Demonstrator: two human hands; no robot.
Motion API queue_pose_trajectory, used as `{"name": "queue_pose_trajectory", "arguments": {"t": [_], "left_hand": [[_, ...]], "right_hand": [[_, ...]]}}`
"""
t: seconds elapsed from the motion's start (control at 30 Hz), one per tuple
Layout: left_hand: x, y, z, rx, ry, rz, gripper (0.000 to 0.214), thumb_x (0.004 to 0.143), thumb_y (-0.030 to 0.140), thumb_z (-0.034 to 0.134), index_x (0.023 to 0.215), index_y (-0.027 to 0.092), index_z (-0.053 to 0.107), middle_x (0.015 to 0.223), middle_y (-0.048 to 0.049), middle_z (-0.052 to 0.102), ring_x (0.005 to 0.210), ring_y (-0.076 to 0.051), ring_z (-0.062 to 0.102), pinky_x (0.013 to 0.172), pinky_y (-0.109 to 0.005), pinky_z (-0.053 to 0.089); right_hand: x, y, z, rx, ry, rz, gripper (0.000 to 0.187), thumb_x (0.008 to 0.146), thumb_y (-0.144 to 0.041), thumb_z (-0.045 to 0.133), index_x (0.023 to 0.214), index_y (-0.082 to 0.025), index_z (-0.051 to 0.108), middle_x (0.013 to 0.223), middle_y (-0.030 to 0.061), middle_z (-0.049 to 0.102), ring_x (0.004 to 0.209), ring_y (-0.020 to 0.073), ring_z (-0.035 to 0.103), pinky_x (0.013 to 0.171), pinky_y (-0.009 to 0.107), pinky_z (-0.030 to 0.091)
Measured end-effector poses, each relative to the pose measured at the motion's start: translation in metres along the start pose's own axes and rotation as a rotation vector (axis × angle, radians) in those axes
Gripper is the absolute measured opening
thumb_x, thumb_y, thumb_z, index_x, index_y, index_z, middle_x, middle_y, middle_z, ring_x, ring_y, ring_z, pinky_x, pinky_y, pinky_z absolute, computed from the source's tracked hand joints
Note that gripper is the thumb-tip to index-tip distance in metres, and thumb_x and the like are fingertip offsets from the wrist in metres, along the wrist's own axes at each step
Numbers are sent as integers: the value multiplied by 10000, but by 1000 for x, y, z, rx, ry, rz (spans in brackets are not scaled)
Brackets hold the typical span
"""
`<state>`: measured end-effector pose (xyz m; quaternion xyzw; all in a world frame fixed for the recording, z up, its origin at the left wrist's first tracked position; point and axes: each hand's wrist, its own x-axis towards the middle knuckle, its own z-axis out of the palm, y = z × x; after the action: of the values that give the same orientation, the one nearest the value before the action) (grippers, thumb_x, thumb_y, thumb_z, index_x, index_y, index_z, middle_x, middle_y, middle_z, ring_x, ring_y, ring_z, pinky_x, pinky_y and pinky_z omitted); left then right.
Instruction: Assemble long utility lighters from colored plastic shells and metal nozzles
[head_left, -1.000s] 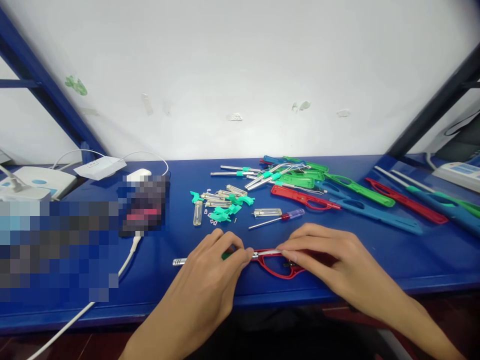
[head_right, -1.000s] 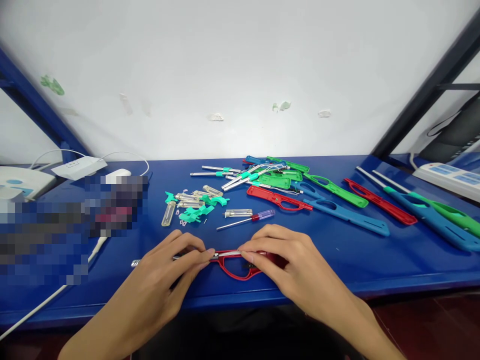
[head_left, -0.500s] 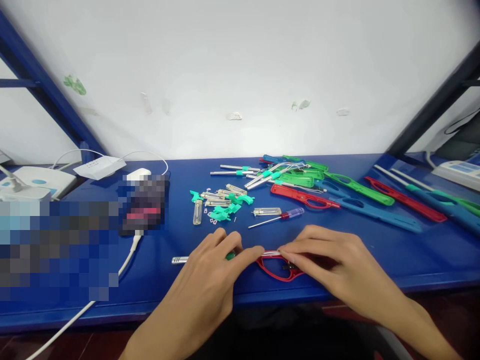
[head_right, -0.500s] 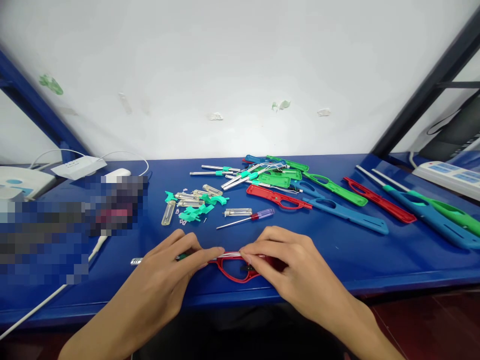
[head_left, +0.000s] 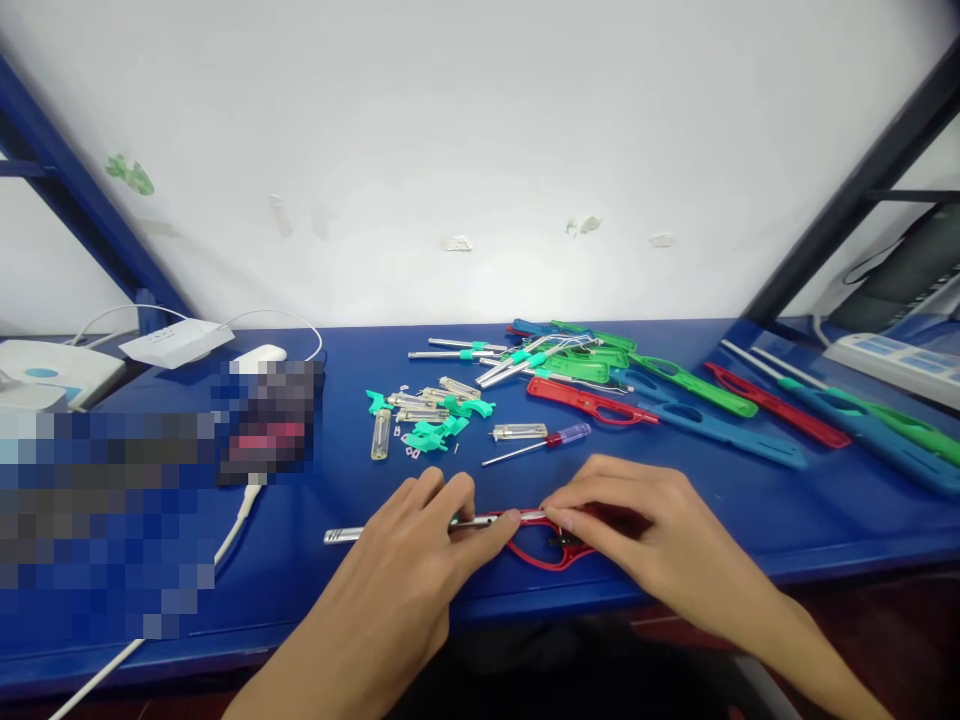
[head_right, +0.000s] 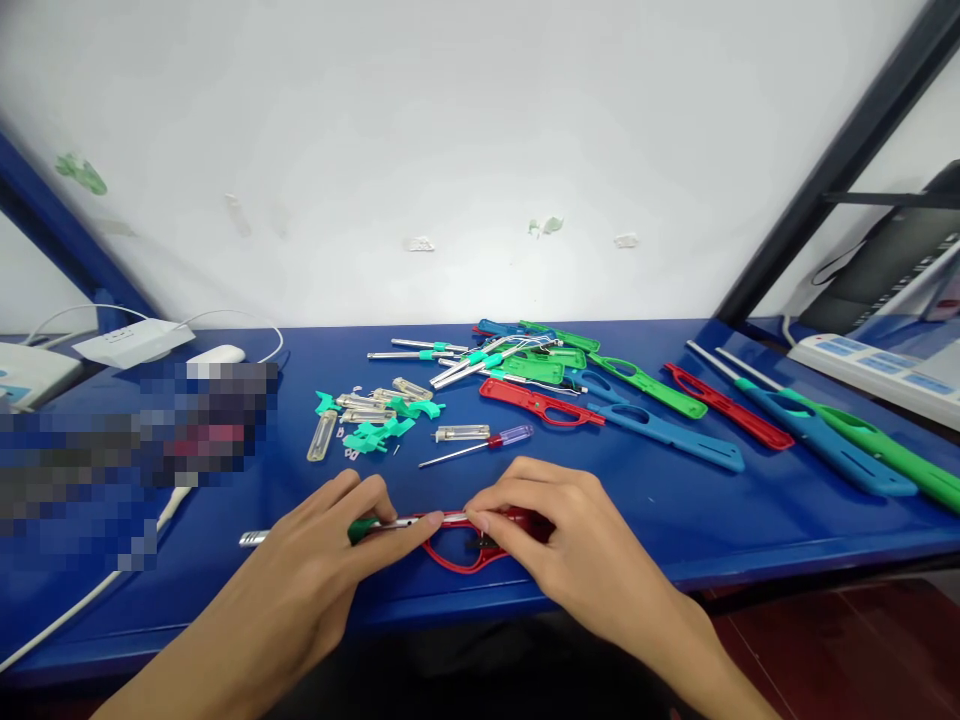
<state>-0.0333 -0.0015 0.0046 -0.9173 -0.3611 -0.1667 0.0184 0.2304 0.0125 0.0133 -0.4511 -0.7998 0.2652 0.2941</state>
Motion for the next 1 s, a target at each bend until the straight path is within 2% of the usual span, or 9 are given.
{"name": "queue_pose_trajectory", "arguments": {"t": [0.47, 0.67, 0.8, 0.9, 1.0], "left_hand": [[-1, 2, -4, -35, 12, -8, 691, 878, -141, 391, 1395, 236, 652, 1011, -74, 621, 875, -250, 527, 740, -422, 565], [-1, 2, -4, -24, -9, -24, 675, 886, -127, 390, 1402, 223, 650, 1028, -77, 619, 904, -268, 540, 775, -488, 596], [-1, 2, -3, -40, -14, -41, 691, 879, -135, 379, 1406, 224, 647, 1050, -82, 609, 923, -272, 542, 805, -523, 600], [-2, 2, -3, -65, -25, -68, 694, 882, -136, 386, 1419, 224, 638, 1064, -87, 600, 947, -275, 541, 833, -531, 597], [-2, 2, -3, -92, -32, -80, 706, 882, -138, 386, 1435, 227, 627, 1068, -87, 596, 959, -274, 537, 856, -539, 593]], "right_hand": [[0, 0, 0, -12, -7, -34, 174, 1061, -376, 604, 1058, -341, 775, 1022, -35, 758, 913, 148, 704, 824, 267, 526], [6, 4, -4, -162, 135, -114, 229, 1087, -339, 538, 1047, -291, 759, 1076, -13, 789, 1020, 173, 725, 927, 299, 527], [26, 5, -16, -312, 144, -195, 205, 1069, -318, 567, 1094, -255, 760, 1122, 27, 797, 1090, 221, 723, 985, 367, 537], [56, -2, -22, -464, 37, -306, 223, 1063, -289, 568, 1144, -229, 767, 1164, 66, 793, 1106, 252, 717, 984, 413, 545], [90, -11, -20, -570, -61, -338, 276, 1062, -347, 572, 1214, -199, 749, 1181, 107, 782, 1085, 288, 717, 940, 446, 550]]}}
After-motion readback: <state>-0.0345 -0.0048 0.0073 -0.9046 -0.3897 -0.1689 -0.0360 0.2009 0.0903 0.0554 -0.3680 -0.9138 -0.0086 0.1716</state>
